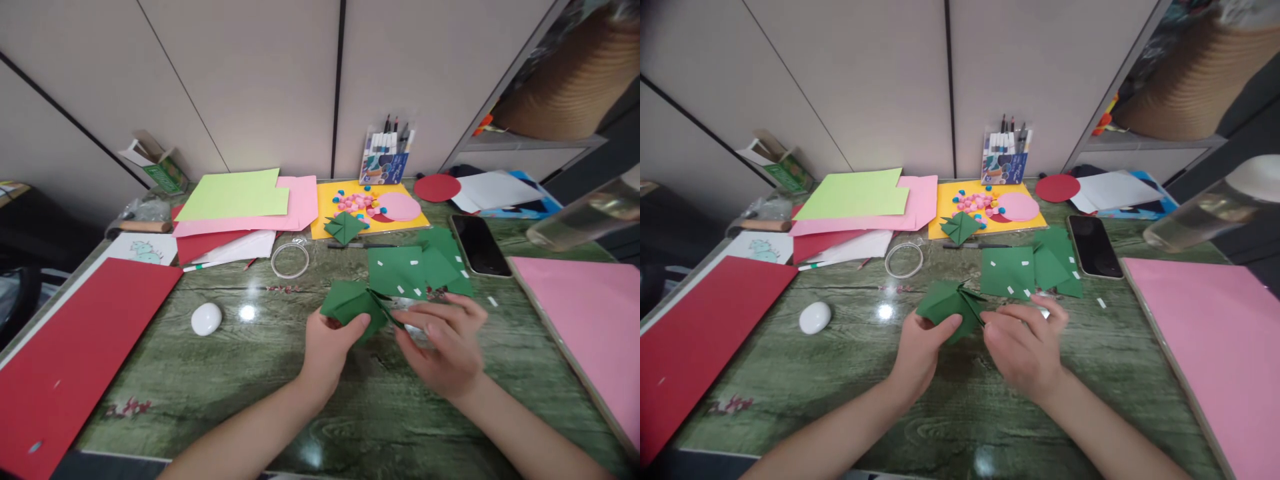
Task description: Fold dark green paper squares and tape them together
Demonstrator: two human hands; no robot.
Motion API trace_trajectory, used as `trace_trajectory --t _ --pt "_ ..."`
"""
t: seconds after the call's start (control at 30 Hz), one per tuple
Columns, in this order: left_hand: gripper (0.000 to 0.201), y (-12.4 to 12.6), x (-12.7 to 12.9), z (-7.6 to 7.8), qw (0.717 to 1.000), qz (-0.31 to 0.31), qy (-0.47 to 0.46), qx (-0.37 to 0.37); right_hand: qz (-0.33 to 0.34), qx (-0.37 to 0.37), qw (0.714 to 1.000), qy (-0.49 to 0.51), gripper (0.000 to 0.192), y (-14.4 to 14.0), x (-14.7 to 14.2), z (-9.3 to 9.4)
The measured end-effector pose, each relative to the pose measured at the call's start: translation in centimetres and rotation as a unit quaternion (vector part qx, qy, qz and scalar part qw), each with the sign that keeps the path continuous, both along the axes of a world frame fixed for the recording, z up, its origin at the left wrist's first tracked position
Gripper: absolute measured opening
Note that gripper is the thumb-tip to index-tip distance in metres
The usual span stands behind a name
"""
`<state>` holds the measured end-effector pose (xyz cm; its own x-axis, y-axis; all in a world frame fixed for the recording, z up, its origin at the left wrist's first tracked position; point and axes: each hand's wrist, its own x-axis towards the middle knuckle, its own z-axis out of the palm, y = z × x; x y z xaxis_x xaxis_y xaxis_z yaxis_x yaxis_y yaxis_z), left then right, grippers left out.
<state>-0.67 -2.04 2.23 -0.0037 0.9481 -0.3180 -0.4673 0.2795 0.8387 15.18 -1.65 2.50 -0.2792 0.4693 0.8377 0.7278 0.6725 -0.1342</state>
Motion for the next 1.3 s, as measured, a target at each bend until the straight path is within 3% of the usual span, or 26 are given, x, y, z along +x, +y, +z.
trace_trajectory --t 0.2,0.47,0.67,0.8,0.93,1.0,1.07,1.17,1.23,1.3 --pt "0.020 -0.1 0.1 -0.1 1.000 0.010 0.019 0.018 0.016 -0.014 1.000 -0.014 0.025 -0.4 -0.1 -0.7" --pt "0.017 -0.3 0.1 -0.6 0.999 0.032 -0.003 0.007 0.018 0.014 0.999 -0.045 0.029 -0.3 -0.3 -0.4" --pt "0.014 -0.1 0.3 -0.6 0.998 0.063 0.003 0.011 0.016 -0.062 0.997 -0.033 0.027 -1.0 -1.4 -0.4" --pt "0.016 0.0 0.5 -0.4 0.996 0.071 -0.050 -0.022 0.014 -0.057 0.998 -0.004 0.030 -0.7 -1.3 -0.5" --pt "0.017 0.1 0.5 -0.3 0.994 0.081 -0.071 -0.033 -0.043 -0.070 0.995 0.050 0.039 -0.4 -0.9 -0.5" --pt "0.016 0.1 0.5 -0.3 0.993 0.079 -0.079 -0.028 -0.013 -0.105 0.989 0.100 0.050 -0.9 -1.0 -0.4" --pt "0.015 0.1 0.5 -0.2 0.993 0.073 -0.086 -0.020 0.087 -0.205 0.959 0.177 0.062 -1.7 -1.3 -0.2" --pt "0.013 0.1 0.4 0.0 0.992 0.067 -0.106 -0.018 0.177 -0.456 0.829 0.271 0.050 -2.6 -1.8 0.0" --pt "0.013 0.3 0.2 0.2 0.990 0.064 -0.124 -0.029 0.206 -0.553 0.747 0.305 0.045 -2.7 -1.9 -0.1" --pt "0.011 0.4 0.1 0.4 0.988 0.068 -0.135 -0.039 0.232 -0.599 0.692 0.329 0.046 -2.5 -1.9 -0.2"
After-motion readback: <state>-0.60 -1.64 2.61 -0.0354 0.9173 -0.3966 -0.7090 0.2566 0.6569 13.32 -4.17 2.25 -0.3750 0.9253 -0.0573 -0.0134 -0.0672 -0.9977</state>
